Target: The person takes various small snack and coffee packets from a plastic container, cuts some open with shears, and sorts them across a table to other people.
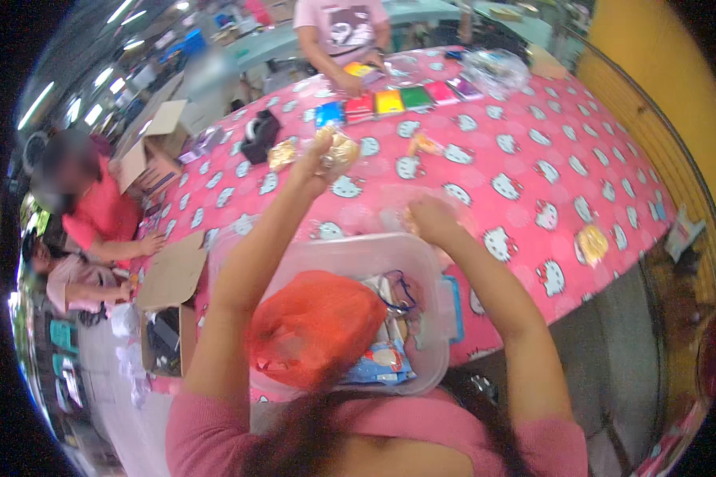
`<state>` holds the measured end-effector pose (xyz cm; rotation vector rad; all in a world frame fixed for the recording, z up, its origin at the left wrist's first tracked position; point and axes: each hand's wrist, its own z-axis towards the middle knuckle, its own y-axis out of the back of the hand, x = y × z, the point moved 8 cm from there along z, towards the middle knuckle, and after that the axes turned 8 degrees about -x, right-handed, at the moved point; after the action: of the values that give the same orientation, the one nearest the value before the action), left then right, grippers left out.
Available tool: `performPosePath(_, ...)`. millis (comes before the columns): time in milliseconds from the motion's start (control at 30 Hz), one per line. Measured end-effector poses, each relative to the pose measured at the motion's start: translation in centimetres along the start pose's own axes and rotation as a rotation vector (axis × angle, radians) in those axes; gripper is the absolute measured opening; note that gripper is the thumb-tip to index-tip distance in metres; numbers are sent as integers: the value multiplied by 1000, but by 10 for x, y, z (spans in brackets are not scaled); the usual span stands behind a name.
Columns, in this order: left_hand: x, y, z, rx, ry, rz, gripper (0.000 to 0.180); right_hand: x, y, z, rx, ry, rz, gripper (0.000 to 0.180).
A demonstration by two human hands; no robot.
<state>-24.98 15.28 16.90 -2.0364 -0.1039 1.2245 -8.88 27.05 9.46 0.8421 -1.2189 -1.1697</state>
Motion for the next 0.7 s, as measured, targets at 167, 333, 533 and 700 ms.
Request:
performPosePath(167, 2, 71, 65, -39, -29, -388, 17, -24, -24, -6, -4, -49, 135, 37)
performPosePath(333, 11, 95, 63, -518, 6, -421, 26, -16, 23, -14, -94, 171, -60, 34)
performPosePath(533, 4, 99, 39, -595, 12, -487, 30, -3, 49, 1, 305, -51, 167, 29)
performPosePath(700, 5, 82, 39, -532, -4, -529, 39, -30, 67, -7, 528, -394, 451, 25)
